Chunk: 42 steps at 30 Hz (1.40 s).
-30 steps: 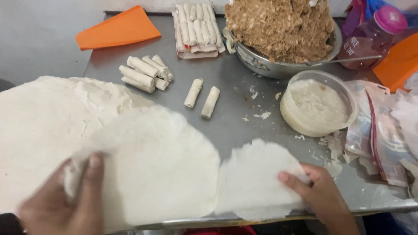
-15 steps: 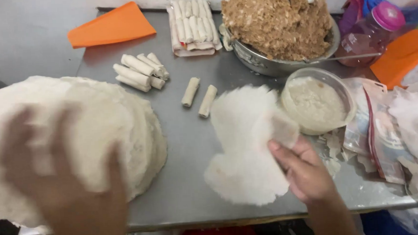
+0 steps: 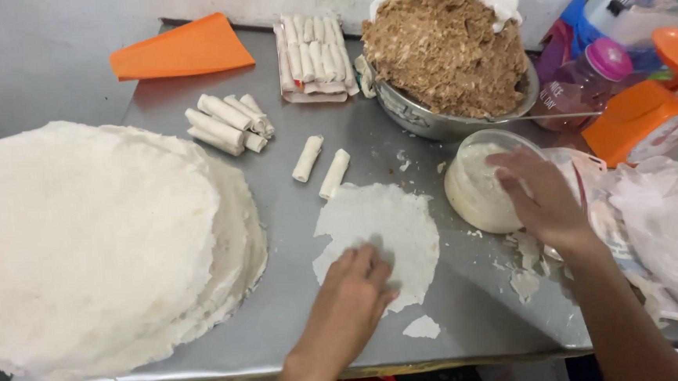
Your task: Manually assembling and rolling lumpia spring rolls at a high speed on a production table.
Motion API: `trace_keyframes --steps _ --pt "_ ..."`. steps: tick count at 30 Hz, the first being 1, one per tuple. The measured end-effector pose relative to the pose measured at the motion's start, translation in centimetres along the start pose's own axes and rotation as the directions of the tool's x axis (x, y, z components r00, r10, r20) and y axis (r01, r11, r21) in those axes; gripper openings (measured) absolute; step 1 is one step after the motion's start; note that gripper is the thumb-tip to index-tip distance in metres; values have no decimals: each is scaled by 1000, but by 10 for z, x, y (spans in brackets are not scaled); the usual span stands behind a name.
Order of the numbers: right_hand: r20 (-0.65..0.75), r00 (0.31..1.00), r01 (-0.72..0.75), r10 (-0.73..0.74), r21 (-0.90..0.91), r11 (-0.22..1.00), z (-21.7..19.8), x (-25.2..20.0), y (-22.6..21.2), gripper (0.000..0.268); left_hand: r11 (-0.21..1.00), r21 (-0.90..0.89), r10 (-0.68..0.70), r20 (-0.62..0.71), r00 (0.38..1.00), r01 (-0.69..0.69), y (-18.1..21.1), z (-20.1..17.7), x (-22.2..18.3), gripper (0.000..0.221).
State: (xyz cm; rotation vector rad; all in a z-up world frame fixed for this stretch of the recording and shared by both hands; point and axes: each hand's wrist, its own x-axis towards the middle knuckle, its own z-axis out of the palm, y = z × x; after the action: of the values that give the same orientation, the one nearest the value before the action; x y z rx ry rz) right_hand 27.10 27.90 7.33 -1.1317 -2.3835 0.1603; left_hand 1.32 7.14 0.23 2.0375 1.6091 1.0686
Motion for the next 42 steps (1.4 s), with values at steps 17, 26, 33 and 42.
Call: trace_keyframes --steps 17,26,33,42 --pt "493 653 462 -575 343 818 94 -40 -133 64 854 410 324 61 944 -320 -25 74 -83 74" --pt "618 416 396 -667 538 744 65 -40 -169 52 938 64 341 -332 880 -340 8 39 -72 19" --pt "516 796 322 -316 82 943 35 38 -85 70 891 301 431 -324 842 -340 1 49 -75 26" --pt "206 978 175 -34 -720 671 -10 113 39 26 878 337 426 -222 877 -341 -7 47 -73 31"
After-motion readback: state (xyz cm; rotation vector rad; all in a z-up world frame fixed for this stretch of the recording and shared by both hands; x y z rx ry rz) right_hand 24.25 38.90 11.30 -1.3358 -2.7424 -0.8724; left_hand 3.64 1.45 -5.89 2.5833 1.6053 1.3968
